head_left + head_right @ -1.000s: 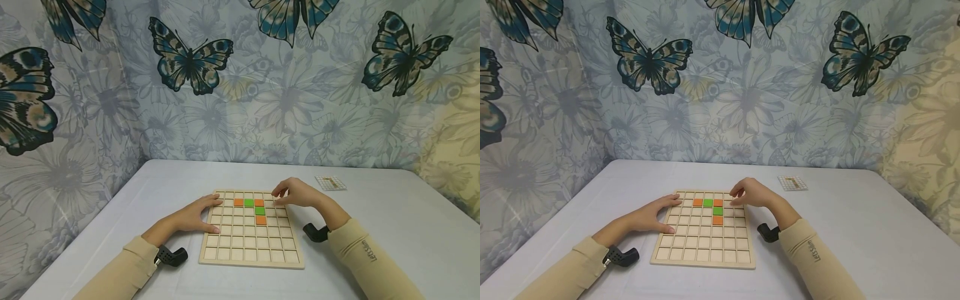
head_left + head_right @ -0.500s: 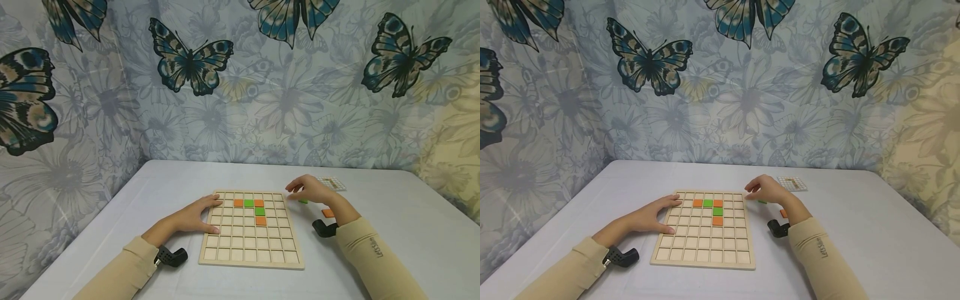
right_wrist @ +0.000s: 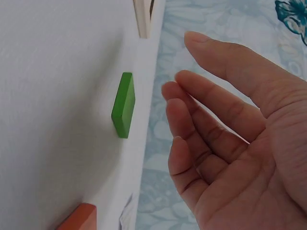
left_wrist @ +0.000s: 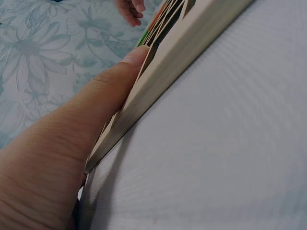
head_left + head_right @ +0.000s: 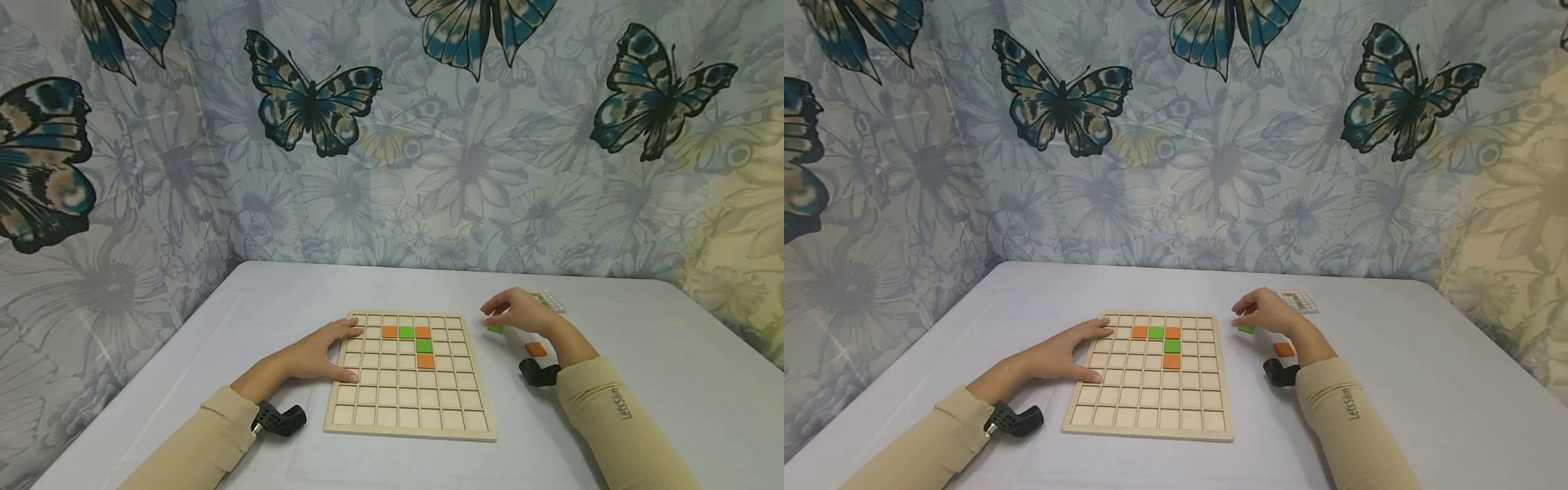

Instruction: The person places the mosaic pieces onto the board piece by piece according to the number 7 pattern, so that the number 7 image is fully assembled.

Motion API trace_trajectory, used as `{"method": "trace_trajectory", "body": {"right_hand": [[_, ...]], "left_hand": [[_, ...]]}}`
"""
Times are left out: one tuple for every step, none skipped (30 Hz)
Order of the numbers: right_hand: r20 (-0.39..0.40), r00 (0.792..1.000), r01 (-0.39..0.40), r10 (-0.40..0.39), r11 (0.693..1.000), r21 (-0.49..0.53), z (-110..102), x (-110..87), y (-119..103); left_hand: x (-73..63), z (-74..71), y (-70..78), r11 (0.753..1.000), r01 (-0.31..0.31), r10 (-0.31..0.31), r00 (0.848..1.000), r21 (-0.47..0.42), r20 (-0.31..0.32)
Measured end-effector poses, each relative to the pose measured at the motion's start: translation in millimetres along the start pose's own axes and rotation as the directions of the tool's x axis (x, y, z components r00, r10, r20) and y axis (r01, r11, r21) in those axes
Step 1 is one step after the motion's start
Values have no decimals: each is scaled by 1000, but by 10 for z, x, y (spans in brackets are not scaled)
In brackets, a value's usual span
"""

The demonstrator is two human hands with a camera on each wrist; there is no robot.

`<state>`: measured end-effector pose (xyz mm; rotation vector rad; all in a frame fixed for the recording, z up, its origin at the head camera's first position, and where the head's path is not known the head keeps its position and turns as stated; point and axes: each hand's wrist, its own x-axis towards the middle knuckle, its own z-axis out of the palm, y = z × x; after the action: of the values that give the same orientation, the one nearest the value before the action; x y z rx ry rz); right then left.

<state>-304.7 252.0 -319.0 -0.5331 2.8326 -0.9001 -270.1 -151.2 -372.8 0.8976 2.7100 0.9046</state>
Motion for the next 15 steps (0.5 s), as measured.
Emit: {"method": "trace_trajectory", "body": {"right_hand": [[-1,1000,-6,6,1000,3,-3,-2,17],[-2,1000,-12,12,1000,6,-7,-5,30],[-6,1000,-12,12,1000,3,-14,-12,40],[-12,1000,-16,16,1000,-2,-19,-16,52],[-21,1000,-22,21,1000,-2,-22,-19,64],[-29,999,-28,28,1000,-1,-25,-21,75],[-34,999,-33,33,999,-4,-29,-24,85],[-34,999,-34,34,999,-3,-32,-28,92],[-37,998,-42,42,999,-4,-33,-28,101],[-37,998,-50,50,999,0,-32,-27,110],[-35,998,-57,57,998,2,-32,-27,115],[-32,998,-61,61,998,1,-32,-29,116],[-29,998,-64,64,998,-2,-33,-31,119],[-29,997,-71,71,997,-1,-30,-31,121],[-31,996,-78,78,997,-2,-28,-32,122]], "left_hand": [[0,0,-1,1000,1,-1,1000,1,0],[0,1,-3,1000,1,-1,1000,4,0],[-1,2,-4,1000,2,-2,1000,5,-1],[0,3,-5,1000,3,-3,1000,6,-2],[1,4,-7,1000,3,-3,1000,7,-2],[2,5,-8,1000,2,-2,1000,7,-3],[3,6,-10,1000,2,-2,1000,6,-3],[4,8,-12,1000,1,-1,1000,7,-4],[6,9,-13,1000,0,0,1000,6,-4],[7,10,-14,1000,-1,1,1000,7,-5],[8,11,-15,1000,-2,2,1000,7,-5],[8,11,-15,1000,-2,2,1000,6,-6],[8,10,-14,1000,-2,2,1000,5,-5],[8,10,-13,1000,-2,2,1000,5,-5],[8,9,-12,1000,-3,4,1000,4,-5]]}}
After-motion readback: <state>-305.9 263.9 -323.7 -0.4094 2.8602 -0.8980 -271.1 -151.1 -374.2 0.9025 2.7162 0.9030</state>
